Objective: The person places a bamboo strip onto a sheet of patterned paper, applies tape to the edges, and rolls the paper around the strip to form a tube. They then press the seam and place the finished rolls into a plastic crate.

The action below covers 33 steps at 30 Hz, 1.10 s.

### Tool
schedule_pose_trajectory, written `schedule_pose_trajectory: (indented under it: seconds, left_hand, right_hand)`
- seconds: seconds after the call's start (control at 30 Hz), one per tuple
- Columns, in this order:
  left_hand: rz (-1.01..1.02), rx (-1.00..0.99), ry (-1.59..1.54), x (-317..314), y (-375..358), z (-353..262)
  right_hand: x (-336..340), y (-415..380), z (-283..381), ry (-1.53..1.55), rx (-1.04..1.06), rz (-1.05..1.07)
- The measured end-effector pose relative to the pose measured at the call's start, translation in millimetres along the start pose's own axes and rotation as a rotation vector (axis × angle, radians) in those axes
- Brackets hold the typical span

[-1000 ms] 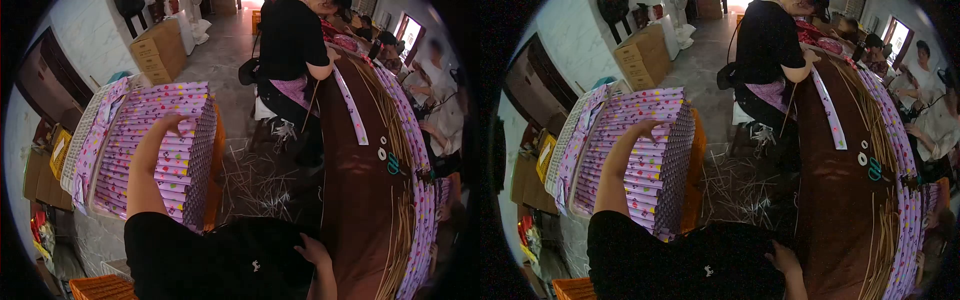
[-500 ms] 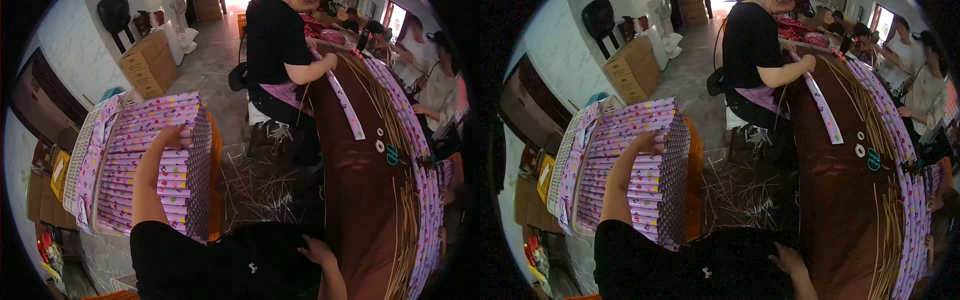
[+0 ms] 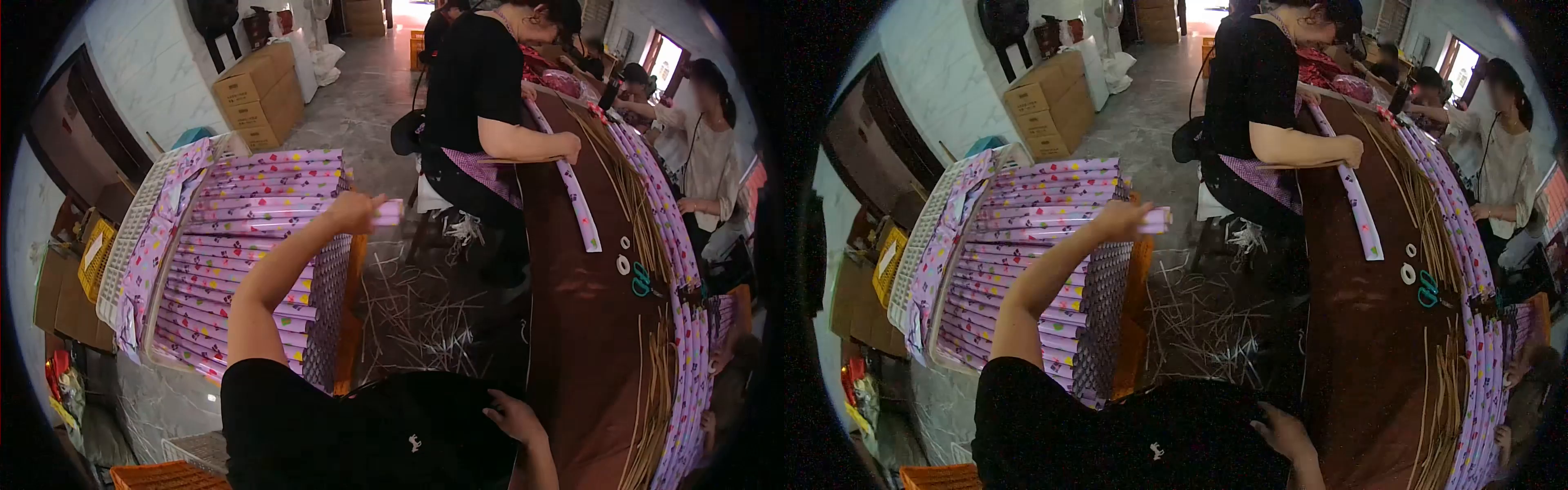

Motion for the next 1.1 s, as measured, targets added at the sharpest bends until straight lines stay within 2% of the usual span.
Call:
schedule_pose_trajectory:
  seconds: [0.03, 0.1, 0.13, 0.23, 0.3, 0.33, 0.37, 0.4, 0.43, 0.47, 0.57, 0.67, 0.7, 0.77, 0.8, 1.0, 1.1]
  left_hand:
    - [-0.039, -0.043, -0.031, 19, 6, -32]
    - [-0.067, -0.100, -0.083, 50, 12, -94]
    - [-0.059, -0.117, -0.105, 60, 14, -125]
    - [-0.034, -0.285, -0.216, 91, 12, -217]
    - [-0.050, -0.392, -0.312, 107, 6, -275]
    - [-0.046, -0.454, -0.342, 115, 2, -302]
    - [0.037, -0.490, -0.358, 118, -3, -326]
    - [0.018, -0.532, -0.370, 119, -8, -347]
    - [-0.004, -0.589, -0.389, 120, -16, -366]
    - [0.034, -0.600, -0.381, 123, -24, -383]
    - [-0.039, -0.700, -0.428, 131, -51, -425]
    - [-0.055, -0.776, -0.452, 148, -82, -456]
    - [-0.143, -0.827, -0.439, 151, -99, -468]
    - [-0.239, -0.925, -0.279, 160, -139, -492]
    - [-0.305, -0.979, -0.312, 158, -158, -505]
    - [-0.325, -1.295, -0.427, 154, -260, -575]
    - [-0.244, -1.522, -0.353, 140, -316, -599]
  right_hand:
    - [5, 1, 2, -0.004, 0.002, -0.003]
    - [40, 2, 6, 0.525, 0.051, -0.252]
    - [52, 2, 8, 0.648, 0.029, -0.239]
    - [80, 7, 48, 0.739, 0.155, -0.317]
    - [68, 32, 80, 0.749, 0.246, -0.264]
    - [62, 45, 107, 0.758, 0.361, -0.249]
    - [53, 59, 126, 0.770, 0.468, -0.258]
    - [24, 97, 126, 0.694, 0.534, -0.155]
    - [30, 87, 161, 0.479, 0.484, -0.150]
    - [2, 117, 156, 0.911, 0.540, -0.027]
    - [35, 71, 94, 0.970, 0.501, -0.396]
    - [61, 20, 67, 0.972, 0.508, -0.718]
    - [63, 3, 64, 0.969, 0.509, -0.802]
    - [60, -24, 68, 0.960, 0.517, -0.944]
    - [57, -36, 73, 0.953, 0.522, -1.004]
    - [45, -98, 99, 0.886, 0.556, -1.311]
    - [39, -120, 108, 0.845, 0.574, -1.449]
Point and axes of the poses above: each hand's wrist, its own y-axis towards the middle knuckle, its own x-axis out of the back of the hand, z = x × y, the point moved 9 cm from there along y, towards the middle knuckle, and after that the axes turned 5 degrees about -z, right-handed, at the moved point
